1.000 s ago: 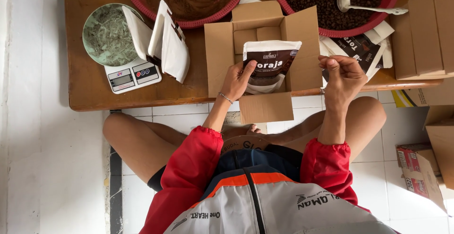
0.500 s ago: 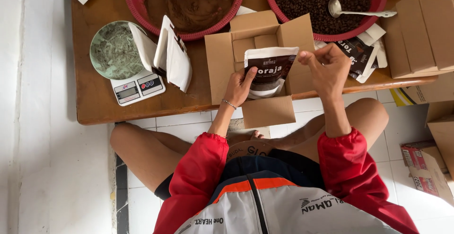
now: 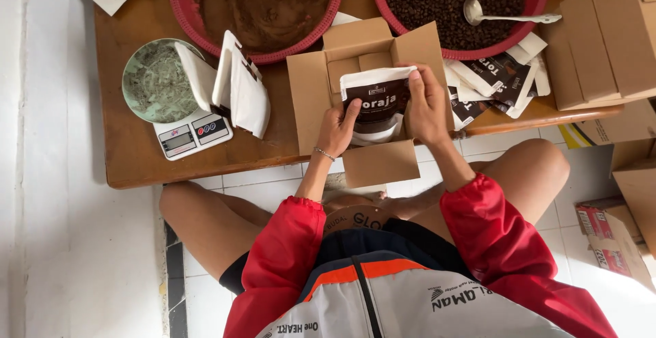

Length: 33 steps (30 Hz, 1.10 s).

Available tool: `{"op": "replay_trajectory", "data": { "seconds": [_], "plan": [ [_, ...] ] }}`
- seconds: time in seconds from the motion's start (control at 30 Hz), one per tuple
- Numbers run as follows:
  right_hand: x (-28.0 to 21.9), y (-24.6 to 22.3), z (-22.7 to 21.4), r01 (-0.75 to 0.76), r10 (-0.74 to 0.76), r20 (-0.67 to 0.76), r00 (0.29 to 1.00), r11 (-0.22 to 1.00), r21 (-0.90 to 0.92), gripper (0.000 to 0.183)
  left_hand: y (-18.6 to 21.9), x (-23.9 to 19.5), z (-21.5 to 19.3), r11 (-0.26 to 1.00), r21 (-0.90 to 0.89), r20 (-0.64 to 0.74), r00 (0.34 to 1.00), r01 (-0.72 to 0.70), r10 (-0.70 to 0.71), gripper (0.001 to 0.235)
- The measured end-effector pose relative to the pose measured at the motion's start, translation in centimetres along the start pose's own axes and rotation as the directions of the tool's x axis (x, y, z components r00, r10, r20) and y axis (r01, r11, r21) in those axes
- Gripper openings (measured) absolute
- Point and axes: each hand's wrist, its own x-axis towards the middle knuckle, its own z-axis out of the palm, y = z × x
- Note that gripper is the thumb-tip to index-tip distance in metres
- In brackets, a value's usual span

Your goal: The person packs coffee bean bags into a cardboard box by hand, then closes the box and moves it to a stack of other boxes.

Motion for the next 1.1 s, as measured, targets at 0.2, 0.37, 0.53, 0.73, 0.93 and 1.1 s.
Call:
{"op": "replay_trajectory", "data": {
  "seconds": [0.2, 0.37, 0.53, 0.73, 0.93, 1.1],
  "plan": [
    [0.1, 7.4, 1.0, -0.162, 0.192, -0.148, 0.970, 0.968, 0.191, 0.042, -0.8, 0.1, 0.4, 0.999, 0.047, 0.000, 1.000, 0.009, -0.009, 0.060],
    [0.9, 6.7, 1.7, -0.155, 0.186, -0.128, 0.974, 0.963, 0.220, 0.045, -1.6, 0.1, 0.6, 1.000, 0.024, -0.010, 1.000, 0.015, -0.015, 0.056],
    [1.4, 7.3, 1.8, -0.164, 0.207, -0.117, 0.971, 0.940, 0.300, 0.041, -0.9, 0.0, 1.0, 1.000, -0.006, -0.044, 0.999, 0.000, 0.000, 0.055],
    [1.2, 6.5, 2.3, -0.080, 0.126, -0.154, 0.980, 0.958, 0.275, 0.032, -1.1, -0.2, 1.0, 0.999, 0.009, -0.040, 0.998, -0.044, 0.044, 0.052],
    [1.1, 4.6, 2.7, -0.083, 0.114, -0.129, 0.985, 0.970, 0.226, 0.025, -2.1, -0.2, 1.1, 0.999, 0.006, -0.034, 0.998, -0.046, 0.046, 0.052],
    [0.6, 7.5, 2.5, -0.066, 0.103, -0.141, 0.985, 0.967, 0.248, 0.042, -2.4, -0.3, 1.1, 0.997, 0.005, -0.028, 0.996, -0.080, 0.080, 0.051]
  ]
}}
